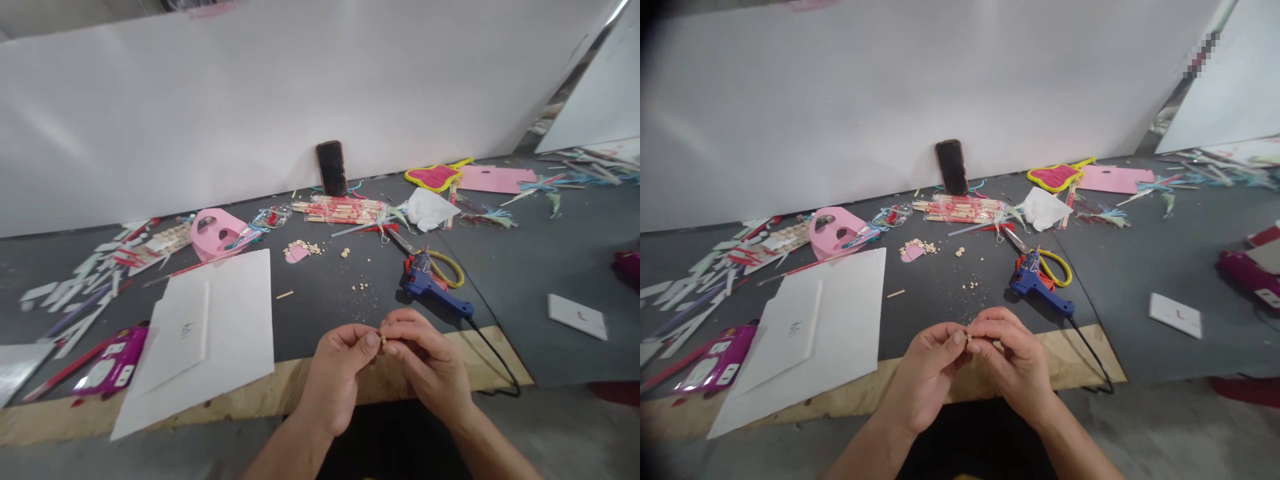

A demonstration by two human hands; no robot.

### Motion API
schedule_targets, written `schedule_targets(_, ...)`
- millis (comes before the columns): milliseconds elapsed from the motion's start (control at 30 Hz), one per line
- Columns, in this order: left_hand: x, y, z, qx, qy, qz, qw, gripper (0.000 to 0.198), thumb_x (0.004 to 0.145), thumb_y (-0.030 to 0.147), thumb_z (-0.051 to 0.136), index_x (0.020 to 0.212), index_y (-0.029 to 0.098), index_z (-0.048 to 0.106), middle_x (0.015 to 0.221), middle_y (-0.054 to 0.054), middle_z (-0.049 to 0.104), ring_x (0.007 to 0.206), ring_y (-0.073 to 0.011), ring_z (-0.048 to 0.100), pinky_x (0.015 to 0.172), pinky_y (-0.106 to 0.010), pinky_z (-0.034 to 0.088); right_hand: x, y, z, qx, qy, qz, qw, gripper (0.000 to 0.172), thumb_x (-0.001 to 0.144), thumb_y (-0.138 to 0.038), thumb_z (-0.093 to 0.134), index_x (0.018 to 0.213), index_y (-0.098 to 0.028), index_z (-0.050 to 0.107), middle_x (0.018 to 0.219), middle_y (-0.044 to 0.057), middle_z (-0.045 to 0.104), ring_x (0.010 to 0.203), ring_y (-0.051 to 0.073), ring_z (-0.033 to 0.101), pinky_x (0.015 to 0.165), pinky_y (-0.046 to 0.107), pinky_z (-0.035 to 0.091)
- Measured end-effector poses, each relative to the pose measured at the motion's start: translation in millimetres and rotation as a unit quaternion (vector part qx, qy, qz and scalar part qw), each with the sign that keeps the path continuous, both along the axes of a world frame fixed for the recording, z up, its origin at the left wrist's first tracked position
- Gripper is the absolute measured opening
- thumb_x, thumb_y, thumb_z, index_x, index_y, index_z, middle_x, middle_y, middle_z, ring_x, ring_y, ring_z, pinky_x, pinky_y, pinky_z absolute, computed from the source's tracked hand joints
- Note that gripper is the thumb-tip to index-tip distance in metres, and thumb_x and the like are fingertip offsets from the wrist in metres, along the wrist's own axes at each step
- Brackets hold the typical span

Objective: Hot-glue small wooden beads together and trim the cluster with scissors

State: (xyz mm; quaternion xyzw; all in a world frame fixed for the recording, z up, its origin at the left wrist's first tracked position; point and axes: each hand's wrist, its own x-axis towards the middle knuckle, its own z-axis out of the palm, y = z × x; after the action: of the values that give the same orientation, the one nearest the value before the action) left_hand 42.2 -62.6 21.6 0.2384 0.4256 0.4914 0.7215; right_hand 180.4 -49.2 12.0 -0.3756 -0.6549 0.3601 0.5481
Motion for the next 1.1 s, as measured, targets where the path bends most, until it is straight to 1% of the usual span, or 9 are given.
schedule_targets(267, 0, 1, 0.1, -0.002, 0.007, -0.007, 1.0, 0.023, 0.064, 0.036, 0.081, 0.064, 0.015, 0.073, 0.059, -0.001, 0.06, 0.064, -0.0122, 0.048, 0.068, -0.027, 0.037, 3, -2, -1.2, -0.011, 0.005, 0.01, 1.0, 0.012, 0.082, -0.019, 0.065, 0.09, -0.027, 0.071, 0.084, 0.005, 0.064, 0.081, 0.018, 0.062, 0.066, 0.029, 0.053)
schedule_targets(400, -1, 1, 0.4, -0.002, 0.003, -0.011, 1.0, 0.022, 0.065, 0.037, 0.08, 0.07, 0.016, 0.075, 0.064, -0.003, 0.064, 0.068, -0.0134, 0.05, 0.071, -0.028, 0.037, 2, -3, -3.1, -0.033, 0.046, 0.016, 0.998, 0.01, 0.083, -0.021, 0.065, 0.089, -0.027, 0.071, 0.085, 0.004, 0.063, 0.081, 0.018, 0.061, 0.066, 0.027, 0.053)
schedule_targets(500, -2, 0, 0.6, -0.004, 0.004, -0.019, 1.0, 0.024, 0.065, 0.038, 0.08, 0.073, 0.016, 0.076, 0.066, -0.003, 0.065, 0.067, -0.0126, 0.048, 0.07, -0.027, 0.037, 2, -3, -5.0, -0.05, 0.074, 0.023, 0.996, 0.008, 0.083, -0.023, 0.065, 0.088, -0.026, 0.071, 0.085, 0.004, 0.062, 0.08, 0.017, 0.06, 0.065, 0.026, 0.053)
schedule_targets(667, -2, 0, 2.5, -0.012, -0.002, -0.029, 0.999, 0.022, 0.063, 0.035, 0.081, 0.066, 0.015, 0.074, 0.061, 0.0, 0.061, 0.063, -0.0098, 0.046, 0.067, -0.025, 0.035, 3, -2, -7.4, -0.052, 0.068, 0.038, 0.996, 0.01, 0.083, -0.021, 0.066, 0.09, -0.026, 0.071, 0.088, 0.005, 0.061, 0.081, 0.016, 0.06, 0.065, 0.025, 0.054)
schedule_targets(900, -2, 2, 3.1, -0.021, -0.007, -0.038, 0.999, 0.023, 0.061, 0.034, 0.083, 0.063, 0.014, 0.073, 0.06, 0.0, 0.061, 0.064, -0.0098, 0.049, 0.068, -0.024, 0.036, 4, -1, -8.9, -0.048, 0.056, 0.051, 0.996, 0.01, 0.084, -0.021, 0.065, 0.09, -0.027, 0.07, 0.088, 0.004, 0.061, 0.083, 0.015, 0.06, 0.068, 0.024, 0.053)
schedule_targets(1100, -1, 2, 2.6, -0.024, -0.021, -0.036, 0.999, 0.022, 0.061, 0.033, 0.083, 0.062, 0.014, 0.073, 0.058, 0.001, 0.06, 0.062, -0.0087, 0.048, 0.066, -0.023, 0.036, 4, -1, -10.6, -0.062, 0.071, 0.053, 0.994, 0.008, 0.084, -0.023, 0.065, 0.089, -0.026, 0.07, 0.088, 0.004, 0.062, 0.083, 0.015, 0.061, 0.067, 0.024, 0.053)
